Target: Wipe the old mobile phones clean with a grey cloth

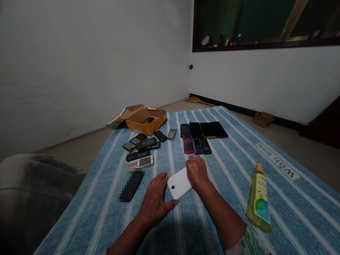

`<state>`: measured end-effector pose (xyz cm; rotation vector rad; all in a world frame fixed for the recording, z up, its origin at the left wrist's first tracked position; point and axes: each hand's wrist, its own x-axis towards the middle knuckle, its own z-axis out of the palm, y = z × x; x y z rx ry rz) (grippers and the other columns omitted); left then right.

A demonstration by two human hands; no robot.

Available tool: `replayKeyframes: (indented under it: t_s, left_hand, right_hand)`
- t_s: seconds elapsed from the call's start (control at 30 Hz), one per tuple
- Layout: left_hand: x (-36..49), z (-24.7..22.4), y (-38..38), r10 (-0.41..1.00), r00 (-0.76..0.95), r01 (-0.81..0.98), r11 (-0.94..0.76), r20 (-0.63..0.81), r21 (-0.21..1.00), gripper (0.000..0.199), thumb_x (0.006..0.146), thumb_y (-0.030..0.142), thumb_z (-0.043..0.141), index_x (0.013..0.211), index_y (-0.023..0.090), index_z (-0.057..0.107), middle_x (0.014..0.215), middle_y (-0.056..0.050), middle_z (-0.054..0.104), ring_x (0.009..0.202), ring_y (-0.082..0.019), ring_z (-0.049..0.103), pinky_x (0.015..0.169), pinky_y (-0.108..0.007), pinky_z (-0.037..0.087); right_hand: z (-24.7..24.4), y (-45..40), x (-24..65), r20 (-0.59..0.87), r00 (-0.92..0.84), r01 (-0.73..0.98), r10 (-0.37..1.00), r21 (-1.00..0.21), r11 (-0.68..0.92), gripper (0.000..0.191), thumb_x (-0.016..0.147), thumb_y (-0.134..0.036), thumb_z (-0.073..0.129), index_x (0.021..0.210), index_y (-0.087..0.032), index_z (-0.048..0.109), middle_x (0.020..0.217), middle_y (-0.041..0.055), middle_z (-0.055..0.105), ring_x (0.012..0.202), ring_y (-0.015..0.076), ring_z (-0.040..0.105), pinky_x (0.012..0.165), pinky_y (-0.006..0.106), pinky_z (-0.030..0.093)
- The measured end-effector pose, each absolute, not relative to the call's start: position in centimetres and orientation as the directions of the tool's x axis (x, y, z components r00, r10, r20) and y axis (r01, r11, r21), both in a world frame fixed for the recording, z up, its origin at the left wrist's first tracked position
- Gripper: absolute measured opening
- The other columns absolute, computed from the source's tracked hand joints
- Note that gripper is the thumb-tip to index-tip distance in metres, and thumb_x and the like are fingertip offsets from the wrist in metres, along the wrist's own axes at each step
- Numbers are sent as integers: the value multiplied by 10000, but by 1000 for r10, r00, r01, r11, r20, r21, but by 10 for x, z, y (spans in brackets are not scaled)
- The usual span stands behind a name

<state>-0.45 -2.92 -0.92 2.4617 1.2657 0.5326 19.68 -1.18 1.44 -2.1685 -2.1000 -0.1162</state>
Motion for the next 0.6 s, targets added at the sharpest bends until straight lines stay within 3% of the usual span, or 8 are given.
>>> replayKeyframes:
  t_s: [0.27,0.6]
  left_hand:
    - [-5,-13,-29,824,531,699,-558,197,447,707,636,379,763,1241,80,554,1406,-260,500,1321,-416,446,1076,-611,364]
    - [-4,-9,-30,823,541,699,-554,172,452,672,639,358,767,1225,113,550,1419,-244,487,1340,-403,428,1090,-599,351]
  right_hand:
    - [13,-26,154,138,-231,966,963,-89,244,165,880,-99,528,867,-170,677,927,86,639,940,241,510,754,349,340]
    - [14,-22,209,116,113,992,987,-69,-106,229,899,-85,489,937,-183,692,989,84,646,963,237,510,760,332,334]
